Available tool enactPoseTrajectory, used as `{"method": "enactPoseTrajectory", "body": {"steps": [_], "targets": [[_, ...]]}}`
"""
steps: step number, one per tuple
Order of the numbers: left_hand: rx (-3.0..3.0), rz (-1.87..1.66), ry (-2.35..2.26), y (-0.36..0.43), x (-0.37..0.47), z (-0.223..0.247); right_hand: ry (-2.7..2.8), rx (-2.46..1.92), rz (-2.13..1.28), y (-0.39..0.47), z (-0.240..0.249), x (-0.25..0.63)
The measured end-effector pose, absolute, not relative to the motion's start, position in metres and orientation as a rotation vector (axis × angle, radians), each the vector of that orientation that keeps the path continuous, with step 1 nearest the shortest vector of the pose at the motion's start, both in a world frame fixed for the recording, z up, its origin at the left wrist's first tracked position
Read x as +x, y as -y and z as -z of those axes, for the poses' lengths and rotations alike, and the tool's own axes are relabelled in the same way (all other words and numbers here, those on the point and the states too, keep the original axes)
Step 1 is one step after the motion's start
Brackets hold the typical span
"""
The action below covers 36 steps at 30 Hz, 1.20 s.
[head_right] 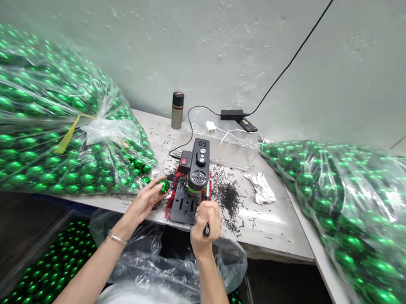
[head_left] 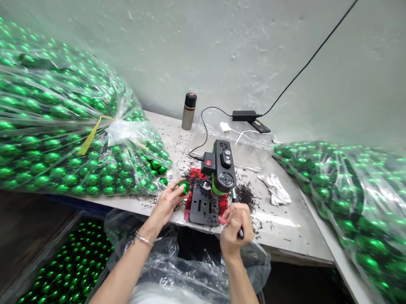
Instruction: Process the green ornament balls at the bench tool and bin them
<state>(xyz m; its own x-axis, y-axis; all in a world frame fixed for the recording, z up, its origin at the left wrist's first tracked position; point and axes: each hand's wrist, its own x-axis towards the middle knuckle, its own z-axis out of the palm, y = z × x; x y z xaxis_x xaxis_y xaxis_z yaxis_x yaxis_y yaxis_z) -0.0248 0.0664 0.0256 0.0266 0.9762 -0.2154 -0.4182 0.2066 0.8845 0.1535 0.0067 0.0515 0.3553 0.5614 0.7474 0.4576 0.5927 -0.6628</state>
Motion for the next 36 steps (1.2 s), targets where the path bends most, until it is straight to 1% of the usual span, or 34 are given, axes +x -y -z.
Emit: {"method": "enactPoseTrajectory", "body": {"steps": [2, 5, 10, 13, 16, 22, 27, 32, 36], "targets": [[0.575, -1.186, -0.923, -0.058, -0.011, -0.02, 1.289, -1.015, -0.066, -0.006, -0.053, 0.154], [0.606, -1.177, -0.984, -0.057, 0.008, -0.008, 1.332, -1.032, -0.041, -0.005, -0.056, 0.155], [1.107, -1.203, -1.236, -0.06, 0.029, 0.011, 1.369, -1.007, -0.037, -0.004, -0.061, 0.155], [1.432, -1.195, -1.35, -0.055, 0.034, 0.017, 1.38, -0.994, -0.02, -0.004, -0.061, 0.155], [1.636, -1.17, -1.461, -0.049, 0.037, 0.02, 1.394, -0.981, -0.02, -0.004, -0.059, 0.156], [1.904, -1.18, -1.427, -0.046, 0.037, 0.025, 1.397, -0.976, -0.009, -0.003, -0.058, 0.156], [1.925, -1.147, -1.379, -0.049, 0.035, 0.026, 1.403, -0.986, 0.003, -0.003, -0.048, 0.157], [1.873, -1.149, -1.368, -0.05, 0.034, 0.026, 1.471, -0.922, 0.12, -0.009, -0.02, 0.162], [1.838, -1.167, -1.34, -0.049, 0.034, 0.026, 1.466, -0.884, 0.124, -0.014, -0.004, 0.163]]}}
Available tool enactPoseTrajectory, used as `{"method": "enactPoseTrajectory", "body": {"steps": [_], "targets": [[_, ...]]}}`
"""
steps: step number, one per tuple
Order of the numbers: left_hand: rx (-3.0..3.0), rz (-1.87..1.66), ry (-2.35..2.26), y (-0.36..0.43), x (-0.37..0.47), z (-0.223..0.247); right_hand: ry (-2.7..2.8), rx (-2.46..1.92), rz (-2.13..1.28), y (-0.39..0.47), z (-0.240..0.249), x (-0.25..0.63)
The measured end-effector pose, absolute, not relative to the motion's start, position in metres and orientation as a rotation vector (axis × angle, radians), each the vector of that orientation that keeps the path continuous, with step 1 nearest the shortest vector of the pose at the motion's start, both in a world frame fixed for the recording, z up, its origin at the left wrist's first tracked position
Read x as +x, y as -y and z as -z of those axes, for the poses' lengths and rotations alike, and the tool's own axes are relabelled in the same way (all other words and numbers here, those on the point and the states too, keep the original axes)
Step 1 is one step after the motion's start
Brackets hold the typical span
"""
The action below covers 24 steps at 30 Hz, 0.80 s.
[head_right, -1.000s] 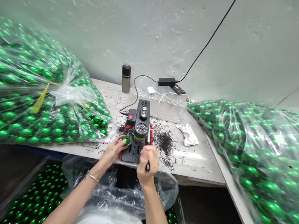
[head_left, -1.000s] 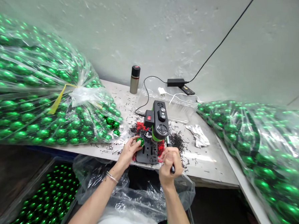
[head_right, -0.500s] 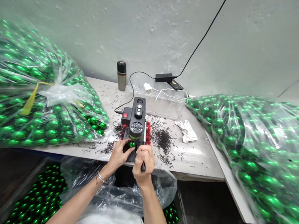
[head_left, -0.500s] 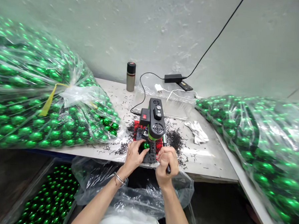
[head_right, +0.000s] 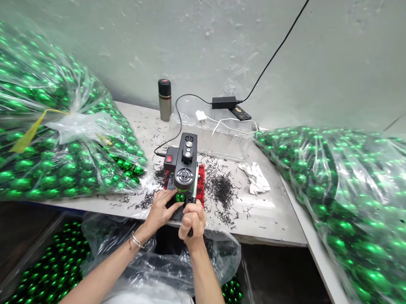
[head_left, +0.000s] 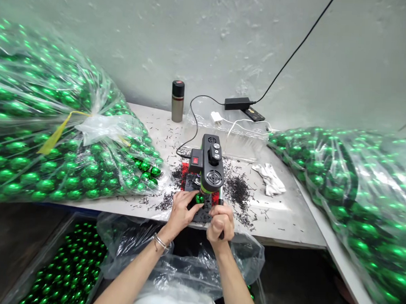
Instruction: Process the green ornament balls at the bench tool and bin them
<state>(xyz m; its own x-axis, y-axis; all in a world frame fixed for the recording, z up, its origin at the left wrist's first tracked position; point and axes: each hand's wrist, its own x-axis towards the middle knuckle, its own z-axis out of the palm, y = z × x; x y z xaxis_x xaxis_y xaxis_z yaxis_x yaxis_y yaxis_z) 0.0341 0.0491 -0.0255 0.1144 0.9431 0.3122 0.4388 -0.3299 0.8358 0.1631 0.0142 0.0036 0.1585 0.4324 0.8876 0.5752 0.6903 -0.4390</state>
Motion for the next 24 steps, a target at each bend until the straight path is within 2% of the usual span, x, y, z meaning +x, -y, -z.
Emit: {"method": "enactPoseTrajectory", "body": {"steps": [14, 24], "targets": [[1.862, -1.177, -1.341, -0.052, 0.035, 0.027, 1.598, -0.862, 0.205, -0.017, -0.007, 0.166], [2.061, -1.203, -1.269, -0.013, 0.02, 0.029, 1.412, -1.034, -0.079, -0.009, -0.086, 0.162]]}}
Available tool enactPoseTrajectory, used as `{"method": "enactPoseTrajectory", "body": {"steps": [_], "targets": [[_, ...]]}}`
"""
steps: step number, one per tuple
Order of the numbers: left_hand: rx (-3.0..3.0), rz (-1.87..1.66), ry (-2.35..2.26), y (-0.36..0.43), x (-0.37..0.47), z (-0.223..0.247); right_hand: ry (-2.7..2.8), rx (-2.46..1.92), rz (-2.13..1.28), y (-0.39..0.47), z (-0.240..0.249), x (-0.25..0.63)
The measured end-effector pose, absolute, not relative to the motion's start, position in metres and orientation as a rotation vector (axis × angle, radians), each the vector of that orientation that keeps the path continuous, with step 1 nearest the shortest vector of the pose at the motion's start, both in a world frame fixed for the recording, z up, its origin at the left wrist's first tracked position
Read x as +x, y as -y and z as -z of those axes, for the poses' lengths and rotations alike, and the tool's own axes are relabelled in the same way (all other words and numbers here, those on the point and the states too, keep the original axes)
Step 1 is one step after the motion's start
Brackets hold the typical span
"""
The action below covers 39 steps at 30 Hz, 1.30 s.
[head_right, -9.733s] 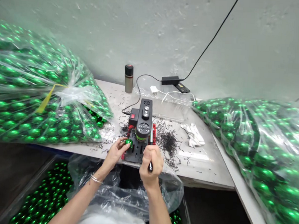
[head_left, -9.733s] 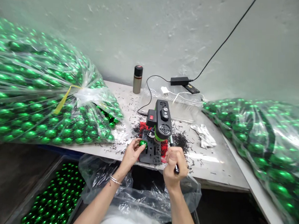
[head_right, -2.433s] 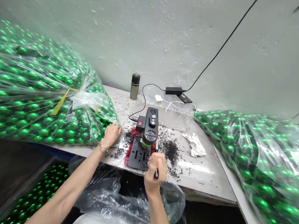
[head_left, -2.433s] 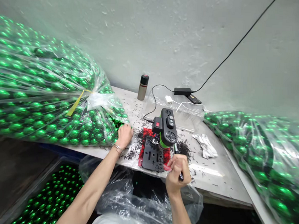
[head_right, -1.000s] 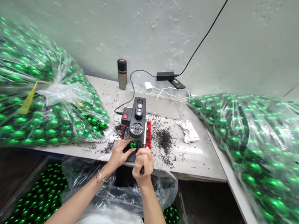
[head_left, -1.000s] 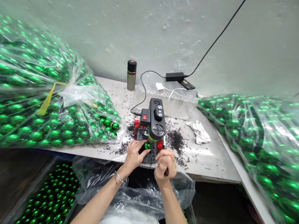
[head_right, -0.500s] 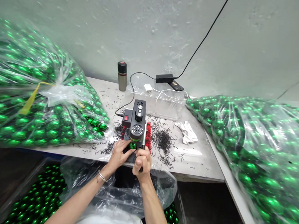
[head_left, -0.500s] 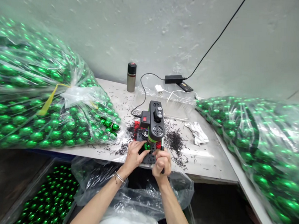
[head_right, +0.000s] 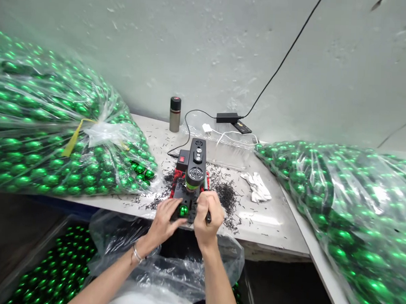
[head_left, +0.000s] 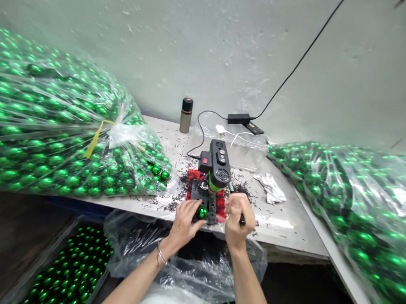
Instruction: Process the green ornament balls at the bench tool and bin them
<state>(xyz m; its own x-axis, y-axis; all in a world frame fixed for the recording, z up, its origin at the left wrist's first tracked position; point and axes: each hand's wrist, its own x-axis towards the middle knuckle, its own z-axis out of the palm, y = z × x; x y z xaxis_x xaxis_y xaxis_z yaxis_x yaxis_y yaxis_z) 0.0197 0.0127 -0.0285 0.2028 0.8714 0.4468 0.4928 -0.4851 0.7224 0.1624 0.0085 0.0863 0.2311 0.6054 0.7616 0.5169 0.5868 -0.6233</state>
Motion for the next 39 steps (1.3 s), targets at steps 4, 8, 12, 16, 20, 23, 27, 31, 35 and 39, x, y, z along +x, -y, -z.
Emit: {"method": "enactPoseTrajectory", "body": {"steps": [4, 8, 12, 16, 20, 23, 27, 31, 35, 39], "targets": [[2.193, -1.21, -1.339, -0.005, -0.01, 0.019, 1.395, -0.99, -0.042, -0.008, -0.075, 0.159], [2.069, -1.282, -1.692, -0.053, -0.048, -0.004, 1.341, -0.965, -0.065, -0.008, -0.059, 0.156], [1.995, -1.162, -1.808, -0.111, -0.07, -0.016, 1.338, -0.975, -0.059, -0.008, -0.056, 0.156], [2.018, -1.055, -1.805, -0.137, -0.069, -0.012, 1.348, -0.989, -0.052, -0.007, -0.055, 0.157], [2.036, -0.991, -1.794, -0.134, -0.068, -0.011, 1.363, -0.985, -0.038, -0.006, -0.053, 0.158], [1.99, -1.036, -1.754, -0.119, -0.071, -0.02, 1.387, -0.973, -0.027, -0.006, -0.052, 0.158], [1.705, -1.194, -1.507, -0.088, -0.062, -0.032, 1.373, -0.982, -0.047, -0.006, -0.053, 0.158], [1.367, -1.088, -1.157, -0.062, -0.03, -0.021, 1.348, -1.011, -0.087, -0.004, -0.058, 0.157], [1.31, -1.024, -1.086, -0.056, -0.002, 0.003, 1.363, -1.019, -0.105, -0.003, -0.069, 0.158], [1.632, -0.934, -1.22, -0.059, 0.006, 0.01, 1.371, -1.014, -0.085, -0.004, -0.076, 0.157]]}}
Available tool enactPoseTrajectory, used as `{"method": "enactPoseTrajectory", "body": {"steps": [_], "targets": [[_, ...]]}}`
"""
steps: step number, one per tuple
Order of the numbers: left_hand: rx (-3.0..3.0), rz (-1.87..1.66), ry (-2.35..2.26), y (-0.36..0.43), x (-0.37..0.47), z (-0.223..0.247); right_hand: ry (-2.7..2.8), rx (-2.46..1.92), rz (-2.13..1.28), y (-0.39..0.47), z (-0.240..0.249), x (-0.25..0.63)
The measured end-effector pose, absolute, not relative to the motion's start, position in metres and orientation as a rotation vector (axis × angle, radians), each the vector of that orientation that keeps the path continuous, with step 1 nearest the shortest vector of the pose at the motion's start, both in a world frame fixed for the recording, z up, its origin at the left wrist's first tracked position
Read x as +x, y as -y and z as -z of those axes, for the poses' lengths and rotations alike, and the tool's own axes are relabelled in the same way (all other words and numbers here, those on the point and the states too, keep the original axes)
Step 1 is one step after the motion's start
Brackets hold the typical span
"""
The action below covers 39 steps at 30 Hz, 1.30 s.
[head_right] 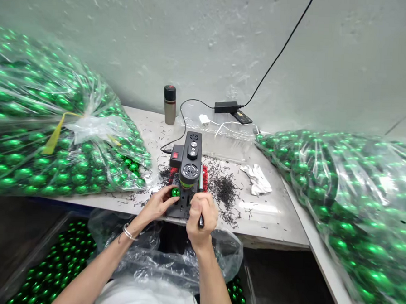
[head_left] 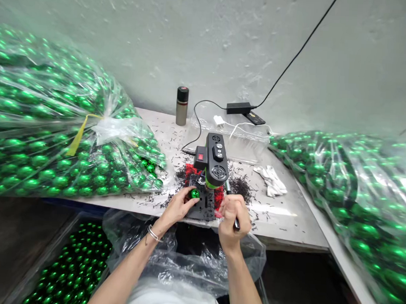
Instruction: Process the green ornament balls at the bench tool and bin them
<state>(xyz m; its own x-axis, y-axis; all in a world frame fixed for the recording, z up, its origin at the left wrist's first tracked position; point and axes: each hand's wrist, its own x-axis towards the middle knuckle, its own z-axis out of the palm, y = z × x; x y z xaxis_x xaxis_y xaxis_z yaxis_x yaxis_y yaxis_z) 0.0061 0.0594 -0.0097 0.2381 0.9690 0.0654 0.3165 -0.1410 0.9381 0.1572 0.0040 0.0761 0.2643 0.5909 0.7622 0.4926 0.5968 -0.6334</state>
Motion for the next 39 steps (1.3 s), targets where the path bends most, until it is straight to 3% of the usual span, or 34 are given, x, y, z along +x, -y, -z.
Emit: {"method": "enactPoseTrajectory", "body": {"steps": [11, 23, 39], "targets": [[2.28, -0.821, -1.191, -0.063, 0.016, 0.005, 1.417, -0.961, -0.015, -0.005, -0.072, 0.158], [2.28, -0.886, -1.169, -0.069, 0.016, 0.015, 1.416, -0.958, -0.008, -0.005, -0.064, 0.158], [2.256, -0.995, -1.176, -0.069, 0.018, 0.03, 1.447, -0.881, 0.16, -0.015, 0.004, 0.161]]}}
